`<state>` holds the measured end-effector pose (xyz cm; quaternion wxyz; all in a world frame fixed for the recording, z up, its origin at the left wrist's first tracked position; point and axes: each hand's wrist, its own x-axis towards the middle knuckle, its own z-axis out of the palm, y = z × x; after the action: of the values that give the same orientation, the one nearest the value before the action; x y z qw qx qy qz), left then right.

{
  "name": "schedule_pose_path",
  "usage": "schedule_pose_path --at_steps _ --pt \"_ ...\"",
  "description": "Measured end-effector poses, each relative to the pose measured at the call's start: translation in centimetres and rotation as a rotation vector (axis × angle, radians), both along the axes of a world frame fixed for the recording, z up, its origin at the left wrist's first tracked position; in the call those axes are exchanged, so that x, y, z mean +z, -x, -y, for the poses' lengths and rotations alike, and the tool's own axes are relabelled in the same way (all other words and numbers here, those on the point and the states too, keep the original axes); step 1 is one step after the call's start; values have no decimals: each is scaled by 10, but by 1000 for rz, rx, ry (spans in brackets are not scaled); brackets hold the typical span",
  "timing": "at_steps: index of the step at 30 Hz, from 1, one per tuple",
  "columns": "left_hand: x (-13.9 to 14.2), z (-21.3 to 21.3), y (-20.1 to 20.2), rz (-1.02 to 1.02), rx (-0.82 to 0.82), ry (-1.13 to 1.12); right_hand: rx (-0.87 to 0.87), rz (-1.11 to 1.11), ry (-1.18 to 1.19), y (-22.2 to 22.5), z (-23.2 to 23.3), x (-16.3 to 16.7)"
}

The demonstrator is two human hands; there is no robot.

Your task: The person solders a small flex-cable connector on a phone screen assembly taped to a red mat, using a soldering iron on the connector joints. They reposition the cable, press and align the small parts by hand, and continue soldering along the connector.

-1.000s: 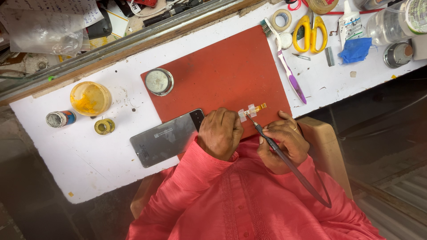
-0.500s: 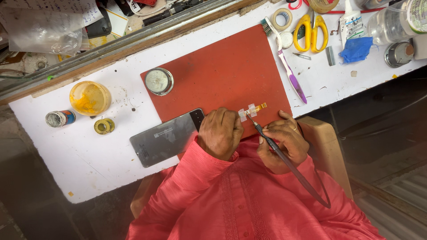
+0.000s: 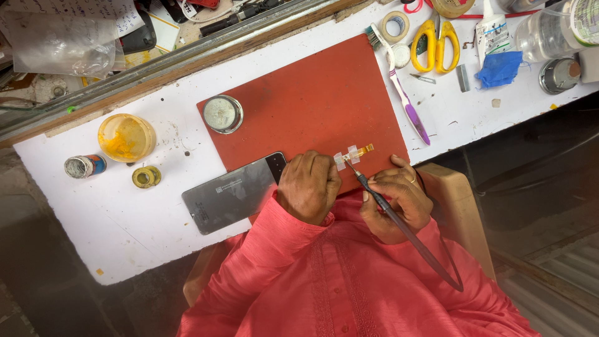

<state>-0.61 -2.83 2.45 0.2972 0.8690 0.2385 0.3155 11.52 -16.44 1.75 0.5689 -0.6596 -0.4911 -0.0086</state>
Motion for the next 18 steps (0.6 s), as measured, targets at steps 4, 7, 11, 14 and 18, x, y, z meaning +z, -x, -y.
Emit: schedule_pose_path --at_steps 4,7,11,14,18 --pt "-1 0 0 0 0 -9 -9 -3 18 1 1 1" --pt "-1 0 -1 7 5 -18 -12 -5 11 0 0 2" --pt "0 -1 0 7 0 -16 -12 -5 13 0 0 2" --pt "0 -1 -1 5 -3 -12 -14 -4 4 0 -1 1" --pt "1 0 -1 1 1 -8 -2 -6 4 0 -1 2"
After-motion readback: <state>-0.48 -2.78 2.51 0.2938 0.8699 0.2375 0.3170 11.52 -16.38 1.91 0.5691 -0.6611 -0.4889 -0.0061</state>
